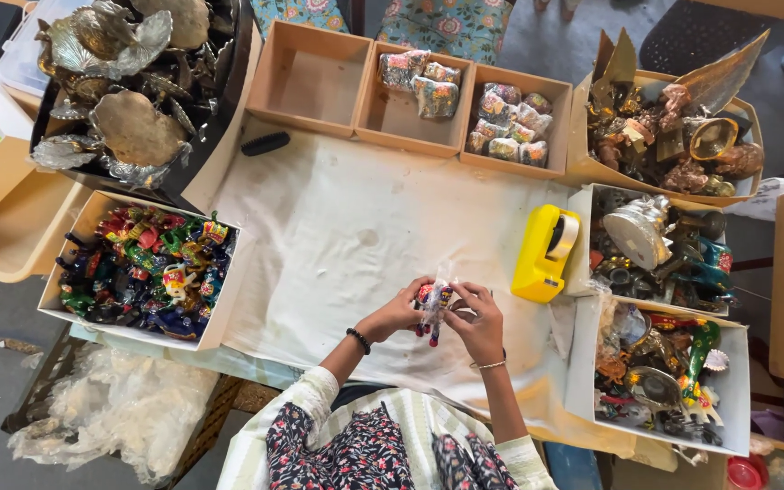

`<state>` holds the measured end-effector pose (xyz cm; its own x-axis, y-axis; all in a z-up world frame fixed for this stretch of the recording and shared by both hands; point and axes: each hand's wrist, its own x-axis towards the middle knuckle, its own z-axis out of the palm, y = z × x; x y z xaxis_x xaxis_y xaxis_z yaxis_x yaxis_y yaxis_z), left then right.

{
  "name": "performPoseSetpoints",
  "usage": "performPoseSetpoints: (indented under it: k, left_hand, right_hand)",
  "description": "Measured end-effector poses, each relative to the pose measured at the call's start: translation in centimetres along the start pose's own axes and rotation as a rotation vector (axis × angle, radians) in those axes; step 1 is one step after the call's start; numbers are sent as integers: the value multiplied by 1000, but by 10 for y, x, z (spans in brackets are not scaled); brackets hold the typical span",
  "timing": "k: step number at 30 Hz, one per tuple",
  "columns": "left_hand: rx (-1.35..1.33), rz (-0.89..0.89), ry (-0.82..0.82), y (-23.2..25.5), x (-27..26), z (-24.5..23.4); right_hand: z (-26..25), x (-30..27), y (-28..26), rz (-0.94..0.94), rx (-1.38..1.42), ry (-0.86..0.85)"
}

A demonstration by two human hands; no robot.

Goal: The person unwraps small animal figurines from plastic bubble wrap and packaging using scissors and their hands.

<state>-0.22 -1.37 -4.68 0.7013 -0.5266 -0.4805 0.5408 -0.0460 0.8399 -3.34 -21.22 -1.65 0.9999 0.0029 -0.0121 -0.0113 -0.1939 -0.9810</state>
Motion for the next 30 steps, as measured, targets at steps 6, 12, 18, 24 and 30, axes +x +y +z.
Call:
performPoseSetpoints:
  k: [6, 12, 18, 24, 30]
  left_hand:
    - [-254, -66, -159, -5, -6, 3]
    - [-525, -117, -246, -23, -4, -3]
    - [-438, -160, -157, -26, -3, 3]
    - [-401, -115, 16, -2, -12, 10]
    - [-524, -87, -48, -19, -4, 7]
  right_hand:
    - [-2, 1, 1, 52, -1, -36]
    - [2, -2, 0, 74, -3, -45]
    - [4, -5, 9, 101, 47, -78]
    - [4, -6, 21, 200, 203, -46]
    - [8, -7, 23, 221, 276, -87]
